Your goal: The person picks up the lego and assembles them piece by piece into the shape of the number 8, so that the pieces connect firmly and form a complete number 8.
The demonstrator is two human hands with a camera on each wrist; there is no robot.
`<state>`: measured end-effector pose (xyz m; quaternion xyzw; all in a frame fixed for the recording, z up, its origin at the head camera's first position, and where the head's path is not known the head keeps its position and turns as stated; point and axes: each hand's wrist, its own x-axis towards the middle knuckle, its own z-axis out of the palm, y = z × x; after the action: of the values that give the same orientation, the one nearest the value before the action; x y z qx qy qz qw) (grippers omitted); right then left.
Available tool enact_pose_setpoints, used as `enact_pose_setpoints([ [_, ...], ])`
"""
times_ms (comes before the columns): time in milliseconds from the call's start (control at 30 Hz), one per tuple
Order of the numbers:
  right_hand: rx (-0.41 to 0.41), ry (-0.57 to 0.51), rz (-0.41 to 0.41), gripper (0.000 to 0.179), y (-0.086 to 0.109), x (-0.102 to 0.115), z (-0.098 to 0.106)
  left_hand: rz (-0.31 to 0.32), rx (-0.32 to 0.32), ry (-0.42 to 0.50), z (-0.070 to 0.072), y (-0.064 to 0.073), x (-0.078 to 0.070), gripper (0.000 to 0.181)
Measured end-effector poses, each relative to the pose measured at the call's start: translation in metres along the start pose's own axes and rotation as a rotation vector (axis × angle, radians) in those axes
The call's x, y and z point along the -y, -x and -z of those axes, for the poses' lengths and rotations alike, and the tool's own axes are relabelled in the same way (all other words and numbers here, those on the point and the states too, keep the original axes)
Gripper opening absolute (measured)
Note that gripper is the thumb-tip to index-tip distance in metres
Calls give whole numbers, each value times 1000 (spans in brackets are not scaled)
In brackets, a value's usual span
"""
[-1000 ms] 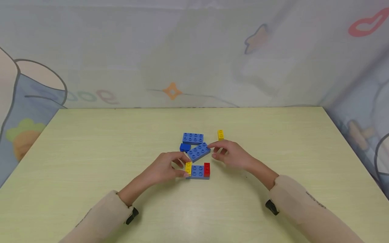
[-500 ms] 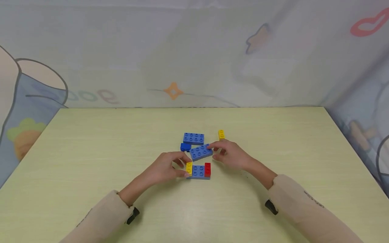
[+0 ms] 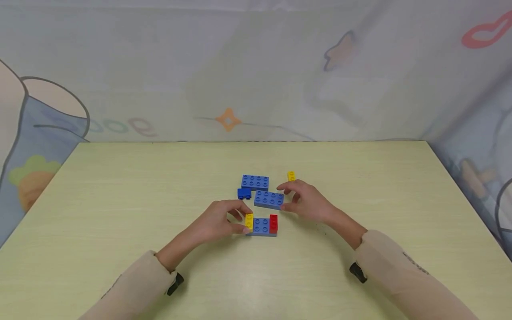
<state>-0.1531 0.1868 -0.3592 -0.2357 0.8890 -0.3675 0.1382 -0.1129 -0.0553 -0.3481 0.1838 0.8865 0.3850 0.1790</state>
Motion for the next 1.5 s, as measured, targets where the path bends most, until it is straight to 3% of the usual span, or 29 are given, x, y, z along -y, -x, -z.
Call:
enact_pose_setpoints([
  [500,-16,89,-65,36,-11,5,-7,7,3,-1,0,-1,1,26],
  [833,-34,94,-53,34,-3,5,-1,15,13,-5,2,-1,-2,26],
  [1200,-44,3,39,32,14,26,20,3,13,-8,2,-1,-1,27],
  [1500,23,-72,141,32,22,34,11,-37,9,-5,2,-2,2,24],
])
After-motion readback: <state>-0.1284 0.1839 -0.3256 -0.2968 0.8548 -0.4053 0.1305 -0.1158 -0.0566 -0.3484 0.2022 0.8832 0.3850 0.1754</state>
